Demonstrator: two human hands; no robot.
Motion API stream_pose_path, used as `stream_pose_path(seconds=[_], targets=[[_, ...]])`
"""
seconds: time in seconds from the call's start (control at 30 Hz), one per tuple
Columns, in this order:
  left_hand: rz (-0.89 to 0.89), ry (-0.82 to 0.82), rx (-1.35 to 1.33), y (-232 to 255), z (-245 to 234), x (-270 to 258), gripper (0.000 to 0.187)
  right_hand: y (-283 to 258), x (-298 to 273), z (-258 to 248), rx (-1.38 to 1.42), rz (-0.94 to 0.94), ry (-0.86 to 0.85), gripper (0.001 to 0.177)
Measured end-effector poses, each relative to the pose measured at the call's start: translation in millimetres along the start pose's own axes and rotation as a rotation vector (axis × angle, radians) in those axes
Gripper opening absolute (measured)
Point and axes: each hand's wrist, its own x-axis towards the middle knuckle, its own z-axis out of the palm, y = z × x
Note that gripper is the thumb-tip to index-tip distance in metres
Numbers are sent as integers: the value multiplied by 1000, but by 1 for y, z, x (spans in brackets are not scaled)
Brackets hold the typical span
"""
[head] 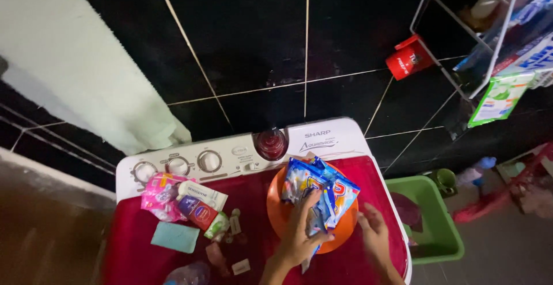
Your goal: Organizing toothbrushes, toothpaste, and other personal care items on a shelf and washing machine in a bathroom area.
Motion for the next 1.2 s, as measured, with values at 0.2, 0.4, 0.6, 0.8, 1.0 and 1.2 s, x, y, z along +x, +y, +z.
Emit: stream_pose_path(seconds=[0.2,0.4,0.6,0.8,1.0,1.2], targets=[[-70,9,105,-6,4,-17,83,-48,-17,21,197,553,-303,45],[-68,82,196,-10,-2,-34,73,1,-19,30,218,236,-431,42],[-140,187,246,-5,-30,-53,70,20,-43,71,376,331,-545,42],[-88,307,411,1,-69,-72,72,-11,-81,120,332,483,-562,40],[-175,420,658,13,-86,-81,76,-4,-96,153,294,490,-539,42],[-178,505,873,34,-75,-80,84,-10,-89,145,43,384,-665,49]])
